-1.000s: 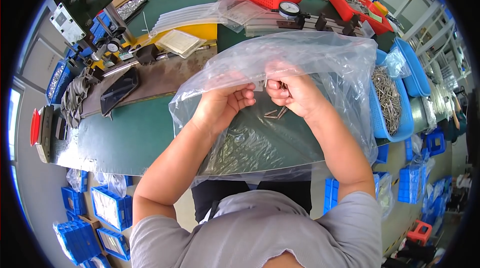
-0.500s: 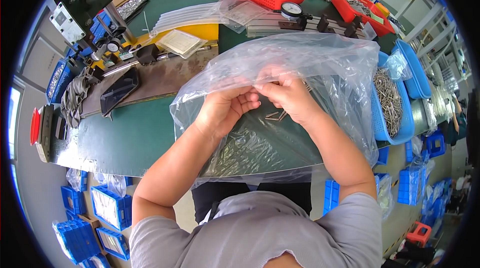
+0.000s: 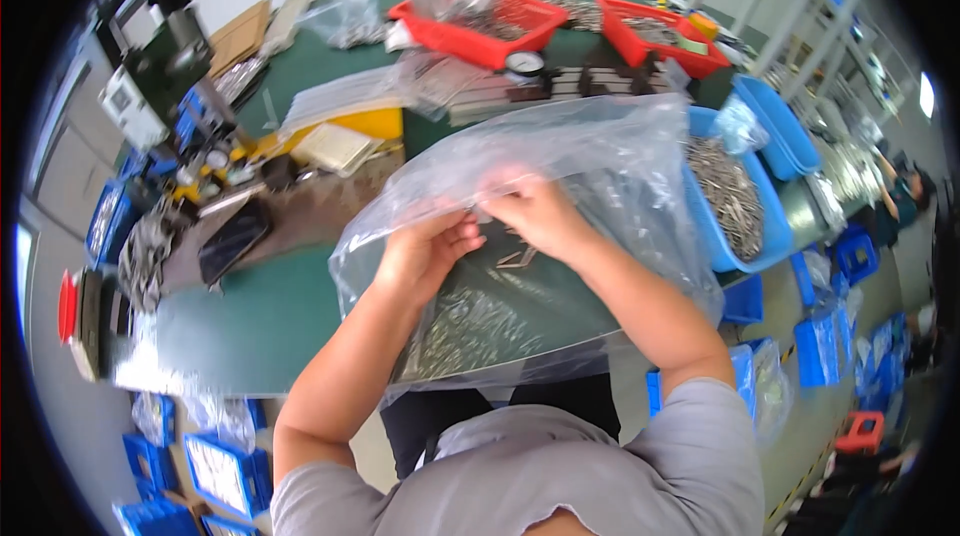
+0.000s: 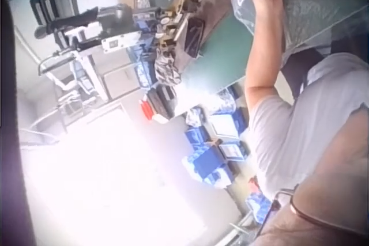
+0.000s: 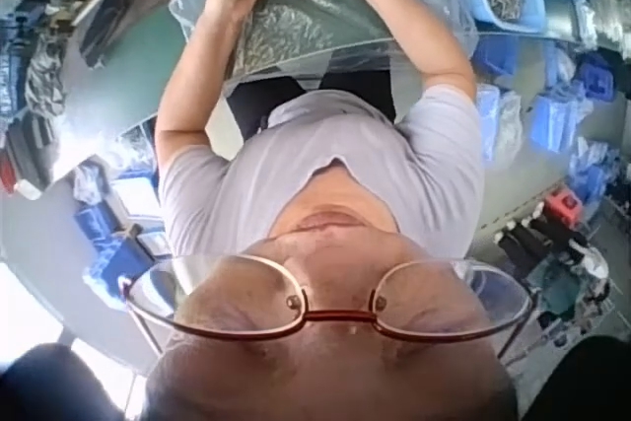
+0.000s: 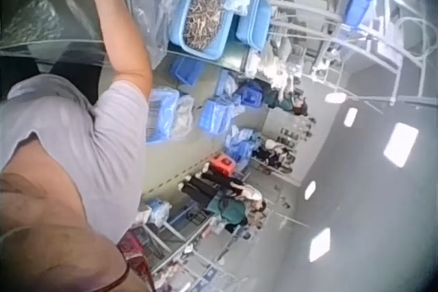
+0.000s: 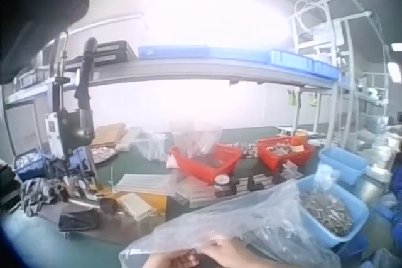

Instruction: Counting small metal pins and placing them into clear plastic bags.

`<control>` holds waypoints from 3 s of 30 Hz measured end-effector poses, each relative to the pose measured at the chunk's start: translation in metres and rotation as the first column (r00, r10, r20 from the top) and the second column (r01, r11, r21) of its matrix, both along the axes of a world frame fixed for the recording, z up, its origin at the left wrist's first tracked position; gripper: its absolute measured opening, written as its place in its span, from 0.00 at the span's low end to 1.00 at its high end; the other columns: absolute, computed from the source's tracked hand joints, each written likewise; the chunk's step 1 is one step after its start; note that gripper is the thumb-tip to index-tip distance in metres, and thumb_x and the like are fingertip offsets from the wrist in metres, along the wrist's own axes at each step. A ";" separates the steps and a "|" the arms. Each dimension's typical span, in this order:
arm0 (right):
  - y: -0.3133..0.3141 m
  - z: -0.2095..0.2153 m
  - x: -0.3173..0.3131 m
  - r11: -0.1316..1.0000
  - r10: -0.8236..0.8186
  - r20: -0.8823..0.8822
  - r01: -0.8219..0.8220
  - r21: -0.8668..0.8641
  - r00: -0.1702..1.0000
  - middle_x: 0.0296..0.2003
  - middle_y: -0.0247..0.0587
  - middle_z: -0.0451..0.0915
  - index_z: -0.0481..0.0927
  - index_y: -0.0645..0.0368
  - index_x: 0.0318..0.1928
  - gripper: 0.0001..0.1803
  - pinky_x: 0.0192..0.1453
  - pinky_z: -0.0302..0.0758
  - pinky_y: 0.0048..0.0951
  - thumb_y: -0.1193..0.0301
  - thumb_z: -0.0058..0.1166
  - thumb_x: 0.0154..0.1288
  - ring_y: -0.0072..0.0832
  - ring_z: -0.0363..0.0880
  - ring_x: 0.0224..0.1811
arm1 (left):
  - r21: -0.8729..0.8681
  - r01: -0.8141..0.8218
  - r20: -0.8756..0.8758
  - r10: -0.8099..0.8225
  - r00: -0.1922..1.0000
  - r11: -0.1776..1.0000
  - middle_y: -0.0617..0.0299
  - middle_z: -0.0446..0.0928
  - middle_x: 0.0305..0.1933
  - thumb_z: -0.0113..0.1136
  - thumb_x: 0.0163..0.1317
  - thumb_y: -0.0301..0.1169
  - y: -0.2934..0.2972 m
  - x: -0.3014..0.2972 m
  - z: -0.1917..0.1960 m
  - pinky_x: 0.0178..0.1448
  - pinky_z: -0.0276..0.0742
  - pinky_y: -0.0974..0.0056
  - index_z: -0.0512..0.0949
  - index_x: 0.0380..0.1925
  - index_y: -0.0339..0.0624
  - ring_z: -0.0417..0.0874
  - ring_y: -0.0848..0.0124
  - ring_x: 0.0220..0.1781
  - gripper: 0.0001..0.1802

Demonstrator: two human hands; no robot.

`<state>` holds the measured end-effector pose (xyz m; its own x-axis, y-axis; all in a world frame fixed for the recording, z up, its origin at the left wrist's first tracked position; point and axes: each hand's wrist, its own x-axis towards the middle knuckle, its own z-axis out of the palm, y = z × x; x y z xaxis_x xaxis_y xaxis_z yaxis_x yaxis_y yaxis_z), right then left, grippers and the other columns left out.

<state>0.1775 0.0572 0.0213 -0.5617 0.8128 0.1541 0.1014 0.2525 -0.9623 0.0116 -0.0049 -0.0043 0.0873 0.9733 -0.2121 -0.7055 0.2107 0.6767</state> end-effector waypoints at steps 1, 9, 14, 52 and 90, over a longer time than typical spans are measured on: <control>0.004 0.001 0.001 0.994 -0.039 0.115 0.026 0.105 0.993 0.29 0.28 0.75 0.75 0.61 0.36 0.06 0.35 0.70 0.18 0.71 0.52 0.61 0.15 0.72 0.33 | 0.010 -0.002 0.011 0.002 1.000 1.000 0.55 0.78 0.32 0.52 0.58 0.24 -0.002 -0.003 0.001 0.41 0.78 0.62 0.75 0.35 0.34 0.79 0.68 0.32 0.06; -0.051 0.062 0.056 0.984 0.109 0.101 -0.122 0.129 0.989 0.26 0.27 0.74 0.75 0.59 0.34 0.06 0.33 0.67 0.19 0.71 0.56 0.58 0.13 0.69 0.29 | 0.043 -0.024 -0.031 0.025 0.999 0.999 0.57 0.77 0.30 0.52 0.57 0.22 0.002 0.000 0.009 0.37 0.80 0.64 0.74 0.34 0.36 0.79 0.70 0.29 0.05; -0.026 0.109 0.155 0.817 -0.492 0.026 0.451 0.361 0.870 0.25 0.28 0.75 0.75 0.59 0.34 0.04 0.31 0.68 0.18 0.74 0.54 0.57 0.13 0.71 0.29 | 0.065 -0.012 -0.061 0.016 0.998 0.998 0.56 0.76 0.30 0.52 0.57 0.23 -0.003 0.002 0.013 0.36 0.79 0.65 0.73 0.35 0.35 0.78 0.71 0.29 0.06; 0.000 -0.012 0.032 0.697 -0.441 0.644 -0.214 0.685 0.625 0.39 0.57 0.71 0.71 0.66 0.38 0.09 0.39 0.72 0.47 0.78 0.47 0.55 0.53 0.75 0.36 | 0.111 -0.067 -0.039 0.072 0.997 0.992 0.61 0.77 0.30 0.56 0.58 0.28 0.002 -0.006 0.005 0.36 0.76 0.68 0.74 0.34 0.39 0.77 0.74 0.29 0.06; -0.038 0.028 0.074 0.883 0.084 0.730 -0.390 0.260 0.678 0.35 0.38 0.72 0.77 0.58 0.37 0.11 0.35 0.72 0.30 0.76 0.58 0.50 0.32 0.75 0.34 | 0.099 -0.060 -0.041 0.064 0.997 0.993 0.57 0.77 0.31 0.54 0.58 0.24 0.002 -0.005 0.006 0.36 0.76 0.66 0.73 0.35 0.36 0.77 0.71 0.29 0.05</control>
<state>0.2519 0.0190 0.0492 -0.7939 0.5996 -0.1015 0.5699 0.6754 -0.4680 0.0064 -0.0031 0.0013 0.0187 0.9928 -0.1181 -0.6841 0.0989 0.7226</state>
